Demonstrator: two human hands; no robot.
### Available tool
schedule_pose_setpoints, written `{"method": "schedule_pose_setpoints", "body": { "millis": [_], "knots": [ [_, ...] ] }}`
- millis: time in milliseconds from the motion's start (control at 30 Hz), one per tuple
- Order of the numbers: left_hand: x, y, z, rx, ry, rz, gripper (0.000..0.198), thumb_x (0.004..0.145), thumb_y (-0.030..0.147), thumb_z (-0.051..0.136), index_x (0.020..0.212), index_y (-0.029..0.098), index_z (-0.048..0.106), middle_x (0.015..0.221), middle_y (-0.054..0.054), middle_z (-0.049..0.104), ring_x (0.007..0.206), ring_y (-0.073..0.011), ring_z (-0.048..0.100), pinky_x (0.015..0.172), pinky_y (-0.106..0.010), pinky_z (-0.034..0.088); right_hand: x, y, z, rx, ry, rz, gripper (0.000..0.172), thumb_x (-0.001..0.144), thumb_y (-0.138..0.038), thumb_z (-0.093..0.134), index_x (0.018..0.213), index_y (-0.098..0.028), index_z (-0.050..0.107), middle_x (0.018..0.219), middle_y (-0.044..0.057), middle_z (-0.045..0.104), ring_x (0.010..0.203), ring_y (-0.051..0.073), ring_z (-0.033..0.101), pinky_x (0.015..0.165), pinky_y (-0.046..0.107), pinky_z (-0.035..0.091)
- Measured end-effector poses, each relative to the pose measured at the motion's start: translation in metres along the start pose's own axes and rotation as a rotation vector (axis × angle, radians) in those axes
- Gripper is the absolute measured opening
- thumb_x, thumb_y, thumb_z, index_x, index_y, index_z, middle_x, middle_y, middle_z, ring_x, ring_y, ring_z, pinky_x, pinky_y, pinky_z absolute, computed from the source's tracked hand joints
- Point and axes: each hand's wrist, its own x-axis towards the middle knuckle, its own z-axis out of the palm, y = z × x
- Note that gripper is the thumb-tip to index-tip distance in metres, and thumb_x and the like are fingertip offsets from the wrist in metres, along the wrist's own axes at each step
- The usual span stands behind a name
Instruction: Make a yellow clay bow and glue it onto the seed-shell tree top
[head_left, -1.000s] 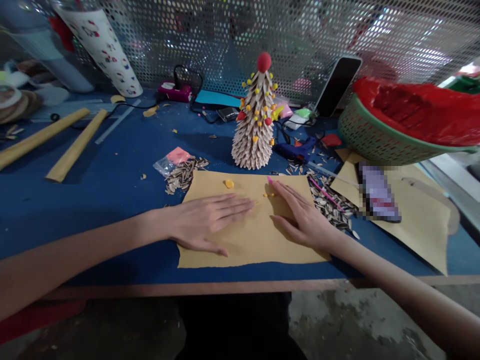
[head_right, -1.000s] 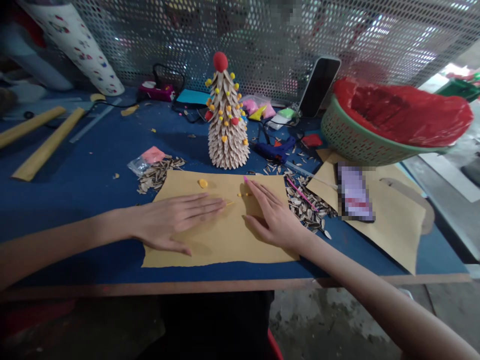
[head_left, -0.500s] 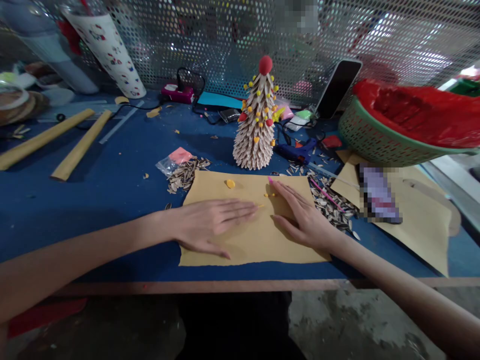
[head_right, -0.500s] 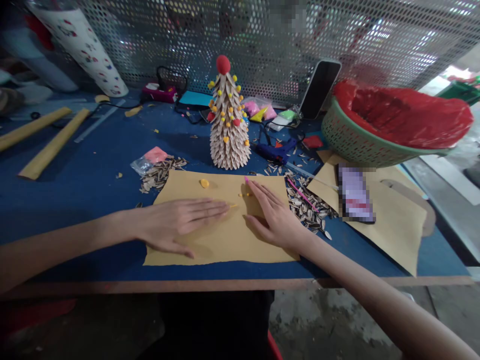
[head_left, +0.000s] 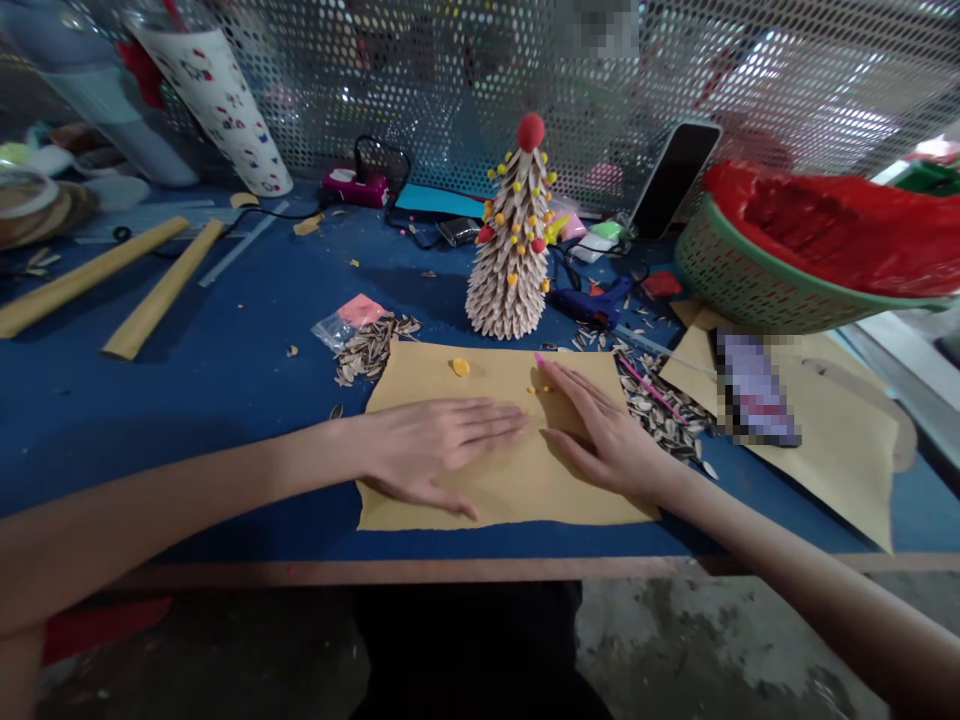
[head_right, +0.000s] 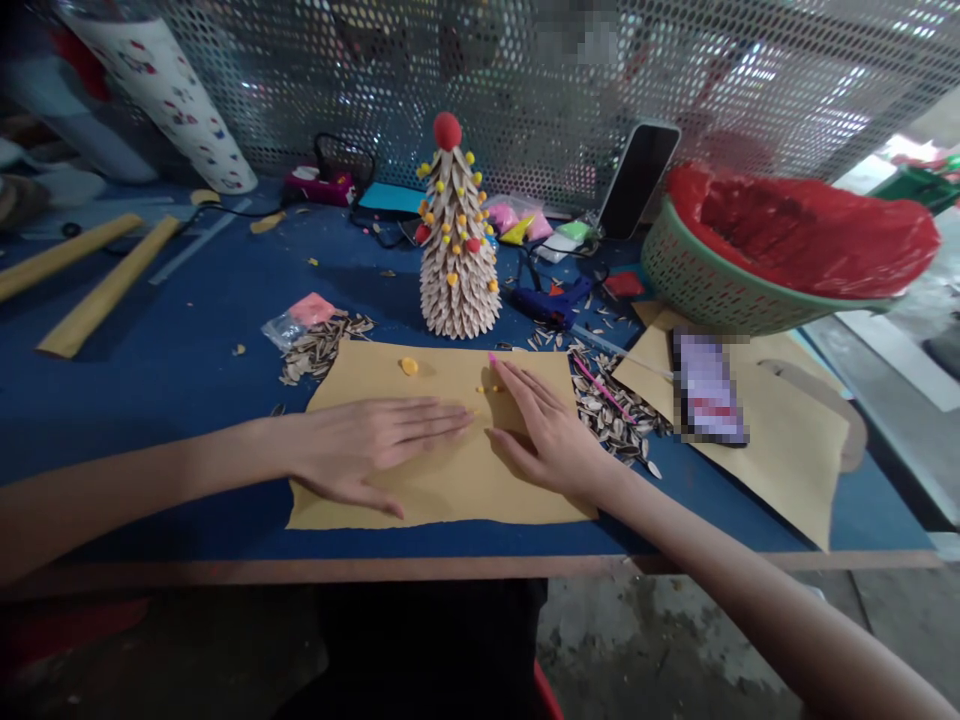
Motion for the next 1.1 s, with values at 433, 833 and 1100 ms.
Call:
{"method": "schedule_pose_setpoints", "body": {
  "millis": [433, 833, 1100],
  "knots": [
    [0.017, 0.0, -0.003, 0.019, -0.002, -0.05, 0.091, 0.096, 0.066, 0.046, 0.157, 0.002, 0.023, 0.166, -0.017, 0.018, 0.156, -0.0272, 0.016, 0.13, -0.039, 0.013, 0.0, 0.0, 0.001, 0.011, 0.009, -0.005, 0.076, 0.099, -0.036, 0.051, 0.161, -0.024, 0.01, 0.163, 0.014, 0.034, 0.15, 0.03, 0.036, 0.121, 0.058, 0.037],
    [0.025, 0.006, 0.002, 0.06, 0.001, -0.001, 0.089, 0.098, 0.064, 0.042, 0.156, -0.002, 0.024, 0.164, -0.02, 0.021, 0.156, -0.0273, 0.017, 0.13, -0.038, 0.008, 0.0, 0.001, 0.001, 0.014, 0.023, -0.021, 0.075, 0.099, -0.034, 0.051, 0.161, -0.022, 0.011, 0.162, 0.015, 0.035, 0.15, 0.029, 0.036, 0.121, 0.056, 0.038],
    [0.025, 0.007, 0.002, 0.095, 0.038, 0.032, 0.087, 0.099, 0.061, 0.045, 0.154, -0.003, 0.027, 0.162, -0.021, 0.027, 0.154, -0.0294, 0.023, 0.13, -0.043, 0.015, 0.0, 0.002, 0.003, 0.009, 0.03, -0.034, 0.075, 0.098, -0.032, 0.053, 0.161, -0.02, 0.012, 0.162, 0.017, 0.035, 0.15, 0.03, 0.036, 0.121, 0.055, 0.038]
  ]
}}
